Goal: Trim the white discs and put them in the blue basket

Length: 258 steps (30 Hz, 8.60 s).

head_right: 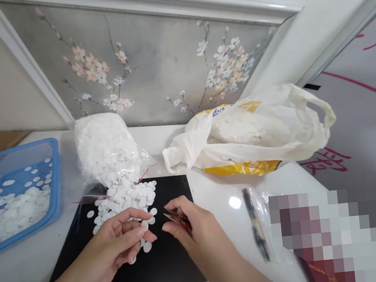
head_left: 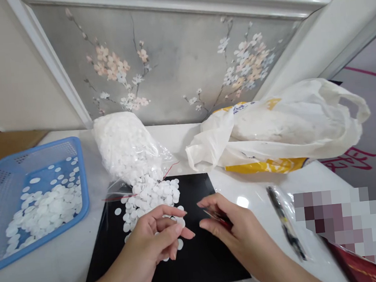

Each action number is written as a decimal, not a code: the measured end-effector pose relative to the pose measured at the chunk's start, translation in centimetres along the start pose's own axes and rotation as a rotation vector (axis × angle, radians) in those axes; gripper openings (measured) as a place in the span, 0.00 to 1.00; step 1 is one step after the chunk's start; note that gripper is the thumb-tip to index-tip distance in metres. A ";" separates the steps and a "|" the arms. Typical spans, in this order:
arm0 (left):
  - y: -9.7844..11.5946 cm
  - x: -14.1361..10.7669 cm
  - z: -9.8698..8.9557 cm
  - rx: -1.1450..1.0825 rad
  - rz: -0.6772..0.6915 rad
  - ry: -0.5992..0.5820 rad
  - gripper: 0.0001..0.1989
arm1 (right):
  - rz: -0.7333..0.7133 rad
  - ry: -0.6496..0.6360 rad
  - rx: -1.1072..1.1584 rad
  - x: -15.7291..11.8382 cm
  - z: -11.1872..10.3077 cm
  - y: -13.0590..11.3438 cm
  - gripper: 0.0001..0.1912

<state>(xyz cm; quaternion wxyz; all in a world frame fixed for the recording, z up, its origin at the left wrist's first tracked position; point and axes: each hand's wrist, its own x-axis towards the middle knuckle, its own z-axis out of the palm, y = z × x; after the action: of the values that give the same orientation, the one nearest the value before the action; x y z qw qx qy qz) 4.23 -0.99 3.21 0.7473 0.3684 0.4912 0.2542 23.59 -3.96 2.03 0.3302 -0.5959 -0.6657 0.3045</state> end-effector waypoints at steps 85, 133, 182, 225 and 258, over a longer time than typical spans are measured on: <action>0.1 0.0 -0.4 0.124 0.018 -0.047 0.12 | -0.434 0.011 -0.325 -0.7 0.4 -0.2 0.23; 0.9 0.5 -1.4 0.662 0.311 0.090 0.13 | 0.141 -0.112 0.114 1.0 0.9 0.5 0.07; -0.9 0.0 0.7 0.361 0.356 0.015 0.08 | 0.525 -0.182 1.101 -1.0 3.6 -1.7 0.20; 2.1 0.9 -2.8 0.039 0.165 0.178 0.10 | 0.104 -0.103 -0.005 1.7 1.6 0.6 0.05; 1.7 0.6 -1.7 0.333 0.014 -0.108 0.14 | 0.506 -0.341 0.891 2.0 1.9 -0.5 0.16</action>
<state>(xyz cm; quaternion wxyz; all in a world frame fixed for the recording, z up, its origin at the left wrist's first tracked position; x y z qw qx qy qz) 2.90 0.94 3.83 0.6995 0.5036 0.4830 0.1543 21.66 -2.06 1.48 0.3545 -0.4819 -0.3520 0.7199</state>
